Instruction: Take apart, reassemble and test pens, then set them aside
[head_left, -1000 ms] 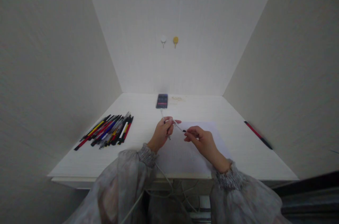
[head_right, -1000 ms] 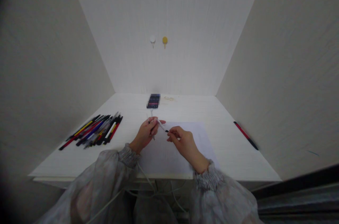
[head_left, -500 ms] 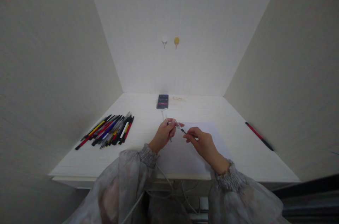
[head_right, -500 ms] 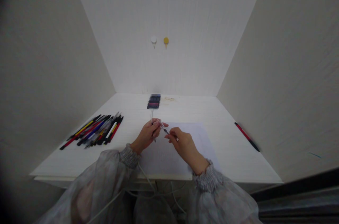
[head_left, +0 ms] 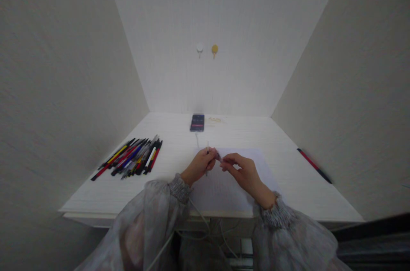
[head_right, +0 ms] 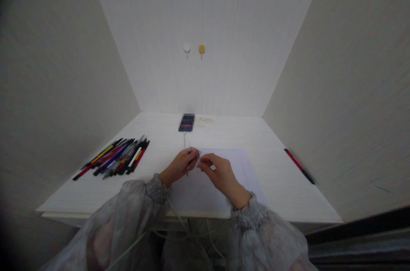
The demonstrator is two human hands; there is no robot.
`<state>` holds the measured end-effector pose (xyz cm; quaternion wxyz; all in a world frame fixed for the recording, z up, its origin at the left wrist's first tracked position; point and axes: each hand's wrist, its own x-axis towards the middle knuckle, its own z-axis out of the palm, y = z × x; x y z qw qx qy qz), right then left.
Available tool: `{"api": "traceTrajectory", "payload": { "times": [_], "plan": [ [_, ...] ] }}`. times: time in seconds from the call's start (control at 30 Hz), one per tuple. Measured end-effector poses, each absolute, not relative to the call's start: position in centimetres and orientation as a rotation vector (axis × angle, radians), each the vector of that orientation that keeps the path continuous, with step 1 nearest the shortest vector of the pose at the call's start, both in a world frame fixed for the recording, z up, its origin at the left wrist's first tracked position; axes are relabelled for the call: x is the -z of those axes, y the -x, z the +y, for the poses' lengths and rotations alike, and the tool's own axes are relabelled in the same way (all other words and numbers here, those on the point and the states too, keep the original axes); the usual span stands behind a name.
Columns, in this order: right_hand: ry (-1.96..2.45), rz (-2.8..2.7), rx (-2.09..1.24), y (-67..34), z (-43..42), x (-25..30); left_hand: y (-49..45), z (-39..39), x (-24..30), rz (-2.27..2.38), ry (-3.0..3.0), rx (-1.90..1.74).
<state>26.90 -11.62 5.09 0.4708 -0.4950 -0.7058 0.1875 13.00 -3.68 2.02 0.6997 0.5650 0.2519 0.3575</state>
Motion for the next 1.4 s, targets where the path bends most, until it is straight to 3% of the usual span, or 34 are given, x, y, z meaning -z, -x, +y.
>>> {"api": "traceTrajectory", "payload": {
  "times": [0.67, 0.83, 1.03, 1.4],
  "plan": [
    [1.157, -2.163, 0.222, -26.8, -11.4, -3.6, -12.9, -4.0, -2.5, 0.527, -1.204, -0.751],
    [1.169, -2.11, -0.006, -27.7, -11.5, -4.0, -12.8, -3.9, -2.6, 0.532, -1.206, -0.72],
    [1.664, -1.792, -0.198, -33.3, -10.9, -5.3, -12.7, -3.7, -2.4, 0.572, -1.188, -0.709],
    [2.163, -2.021, -0.307, -33.9, -9.6, -2.1, -12.7, -3.6, -2.4, 0.592, -1.147, -0.689]
  ]
}}
